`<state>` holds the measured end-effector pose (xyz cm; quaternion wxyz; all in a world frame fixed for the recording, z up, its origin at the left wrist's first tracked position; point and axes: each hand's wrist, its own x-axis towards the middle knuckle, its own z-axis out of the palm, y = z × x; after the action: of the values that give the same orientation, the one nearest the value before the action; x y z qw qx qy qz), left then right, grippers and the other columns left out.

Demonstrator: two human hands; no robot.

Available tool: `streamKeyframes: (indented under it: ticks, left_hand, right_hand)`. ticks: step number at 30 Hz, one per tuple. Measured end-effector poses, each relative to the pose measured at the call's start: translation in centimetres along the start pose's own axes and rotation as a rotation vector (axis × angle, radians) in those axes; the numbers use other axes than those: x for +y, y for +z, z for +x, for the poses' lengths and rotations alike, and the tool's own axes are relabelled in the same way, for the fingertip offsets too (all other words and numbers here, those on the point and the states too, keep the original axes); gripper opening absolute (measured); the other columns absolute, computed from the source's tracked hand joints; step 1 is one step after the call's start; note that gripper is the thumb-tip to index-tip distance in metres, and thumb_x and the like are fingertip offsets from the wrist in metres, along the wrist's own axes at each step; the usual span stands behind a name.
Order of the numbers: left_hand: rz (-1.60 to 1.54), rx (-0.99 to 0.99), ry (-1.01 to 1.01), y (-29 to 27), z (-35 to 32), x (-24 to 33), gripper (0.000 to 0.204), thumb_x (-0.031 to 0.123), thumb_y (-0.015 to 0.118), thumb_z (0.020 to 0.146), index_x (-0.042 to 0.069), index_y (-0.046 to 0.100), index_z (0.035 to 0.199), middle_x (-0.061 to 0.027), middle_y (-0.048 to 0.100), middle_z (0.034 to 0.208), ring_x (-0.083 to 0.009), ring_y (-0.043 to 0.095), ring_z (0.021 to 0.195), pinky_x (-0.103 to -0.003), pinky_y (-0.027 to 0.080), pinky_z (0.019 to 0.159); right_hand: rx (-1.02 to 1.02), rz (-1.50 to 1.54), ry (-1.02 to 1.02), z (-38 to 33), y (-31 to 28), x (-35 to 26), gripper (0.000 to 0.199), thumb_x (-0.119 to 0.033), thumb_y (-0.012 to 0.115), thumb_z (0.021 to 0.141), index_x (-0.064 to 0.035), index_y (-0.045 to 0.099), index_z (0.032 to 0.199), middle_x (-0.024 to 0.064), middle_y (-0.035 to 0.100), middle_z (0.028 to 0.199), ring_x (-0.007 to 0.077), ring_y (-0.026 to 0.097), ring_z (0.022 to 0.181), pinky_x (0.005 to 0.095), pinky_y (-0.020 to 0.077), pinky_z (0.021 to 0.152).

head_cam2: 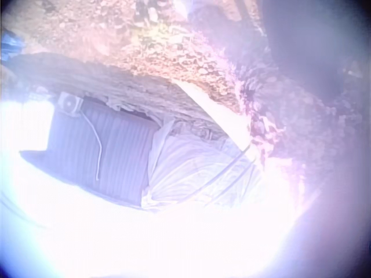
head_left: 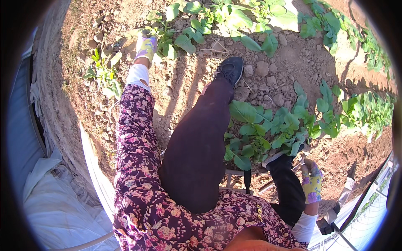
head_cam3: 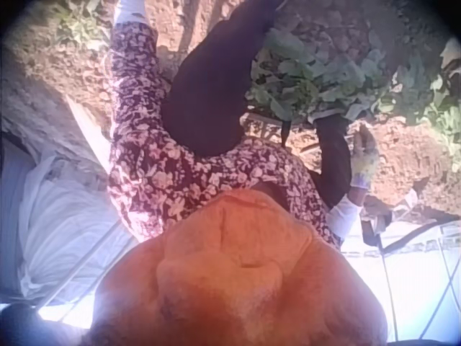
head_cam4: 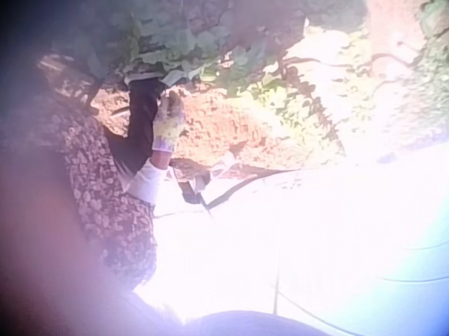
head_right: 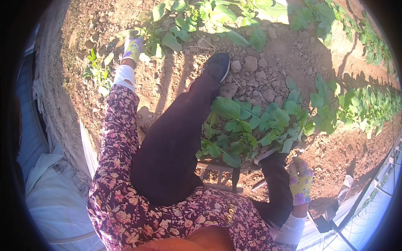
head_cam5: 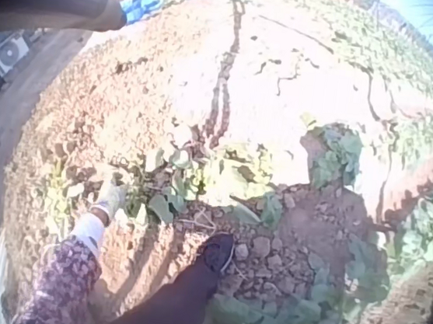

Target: The person removes weeds from around small green plants in a garden bed. They use their gloved hands to pull weeds and a small hand hoe to loosen soil near the plants.

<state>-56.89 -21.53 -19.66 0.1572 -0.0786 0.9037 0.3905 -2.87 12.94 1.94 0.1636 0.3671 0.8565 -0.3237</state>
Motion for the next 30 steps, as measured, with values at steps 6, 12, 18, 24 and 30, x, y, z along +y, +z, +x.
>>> streamKeyframes:
  ticks: [6,12,18,24,30]
  left_hand:
    - [0.255,-0.085,-0.058,-0.8,-0.6,-2.0,0.031,0.026,0.056,0.082,0.005,0.064,0.105,-0.0145,0.066,0.095,-0.0238,0.062,0.086,-0.031,0.046,0.078]
    - [0.283,-0.455,0.139,-0.6,-0.3,0.3,0.031,0.023,0.055,0.087,0.004,0.061,0.111,-0.0103,0.065,0.099,-0.0187,0.060,0.086,-0.030,0.047,0.076]
    - [-0.073,-0.406,-0.063,0.4,-1.4,2.5,0.037,0.021,0.053,0.085,0.005,0.056,0.117,-0.0106,0.062,0.103,-0.0208,0.061,0.085,-0.029,0.049,0.077]
    - [0.976,0.096,0.016,-0.6,1.1,-3.2,0.051,0.029,0.051,0.079,0.007,0.047,0.125,-0.0177,0.047,0.125,-0.0328,0.046,0.117,-0.037,0.041,0.095]
    - [1.201,-0.314,-0.057,-0.3,2.1,2.4,0.057,0.035,0.044,0.087,0.009,0.033,0.137,-0.0169,0.027,0.142,-0.0343,0.025,0.132,-0.047,0.024,0.106]
  right_hand:
    - [-0.004,-0.025,-0.004,-0.6,0.4,1.6,0.022,-0.016,0.055,0.087,-0.0023,0.058,0.103,0.0135,0.064,0.088,0.0257,0.062,0.075,0.0358,0.0484,0.067]
    - [-0.014,-0.053,-0.058,-0.4,0.3,1.8,0.023,-0.016,0.056,0.088,-0.0020,0.058,0.105,0.0103,0.063,0.090,0.0215,0.061,0.078,0.0327,0.0480,0.069]
    - [-0.007,-0.036,-0.066,-0.5,0.5,1.9,0.024,-0.019,0.055,0.087,-0.0044,0.056,0.106,0.0145,0.064,0.087,0.0316,0.062,0.073,0.0395,0.0480,0.065]
    - [-0.041,0.047,0.082,-0.4,0.5,-0.1,0.024,-0.020,0.055,0.087,-0.0026,0.059,0.103,0.0153,0.064,0.087,0.0298,0.063,0.076,0.0376,0.0491,0.067]
    - [-0.096,-0.033,0.092,-0.3,1.5,0.4,0.024,-0.015,0.056,0.089,-0.0005,0.057,0.107,0.0073,0.063,0.088,0.0134,0.060,0.077,0.0265,0.0478,0.069]
